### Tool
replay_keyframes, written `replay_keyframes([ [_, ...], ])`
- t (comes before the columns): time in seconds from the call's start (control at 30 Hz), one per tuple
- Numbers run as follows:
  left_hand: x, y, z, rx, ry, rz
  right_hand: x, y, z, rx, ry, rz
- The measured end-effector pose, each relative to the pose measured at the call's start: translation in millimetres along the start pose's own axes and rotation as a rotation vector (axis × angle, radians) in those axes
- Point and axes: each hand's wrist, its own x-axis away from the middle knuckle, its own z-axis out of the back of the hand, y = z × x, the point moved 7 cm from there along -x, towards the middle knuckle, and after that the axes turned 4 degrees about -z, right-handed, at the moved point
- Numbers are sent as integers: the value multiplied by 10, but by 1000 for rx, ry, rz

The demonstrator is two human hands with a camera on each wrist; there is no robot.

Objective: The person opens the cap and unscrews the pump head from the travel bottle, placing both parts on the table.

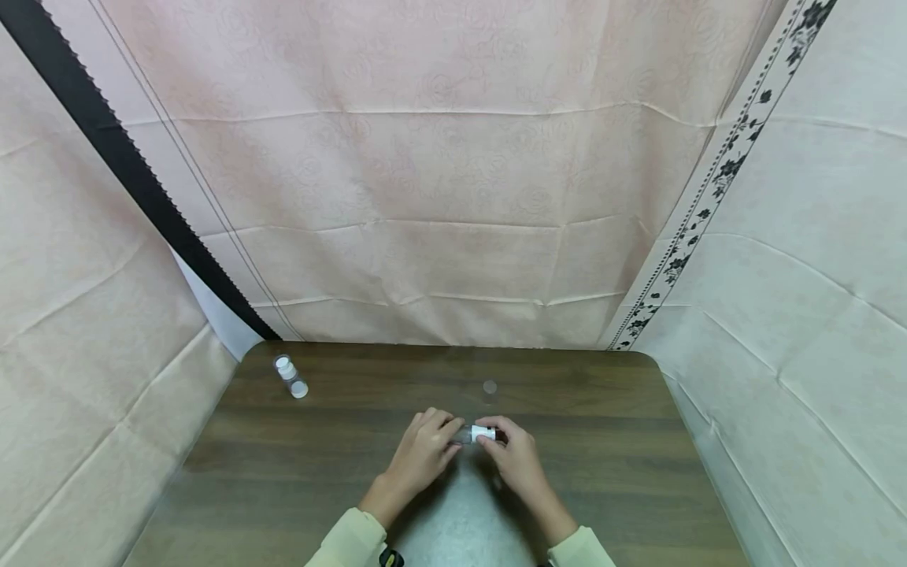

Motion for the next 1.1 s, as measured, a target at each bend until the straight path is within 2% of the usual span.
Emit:
replay_keyframes([
  [0.13, 8, -5, -9, 19, -18, 15, 27, -18, 10, -27, 15, 28],
  [0.37, 11, 0, 29, 51, 20, 10, 55, -50, 19, -46, 48, 80],
  [0.67, 26, -1, 5, 87, -16, 24, 74, -51, 25, -49, 60, 147],
  [0.8, 24, 2, 7, 106, -14, 21, 99, -92, 43, -27, 74, 219],
  [0.87, 26, -1, -4, 123, -25, 25, 116, -127, 48, -3, 80, 282],
  [1.03, 52, -28, -66, 188, -89, 70, 147, -202, 45, 61, 72, 426],
  [1.1, 64, -32, -88, 214, -113, 85, 150, -209, 44, 81, 55, 442],
])
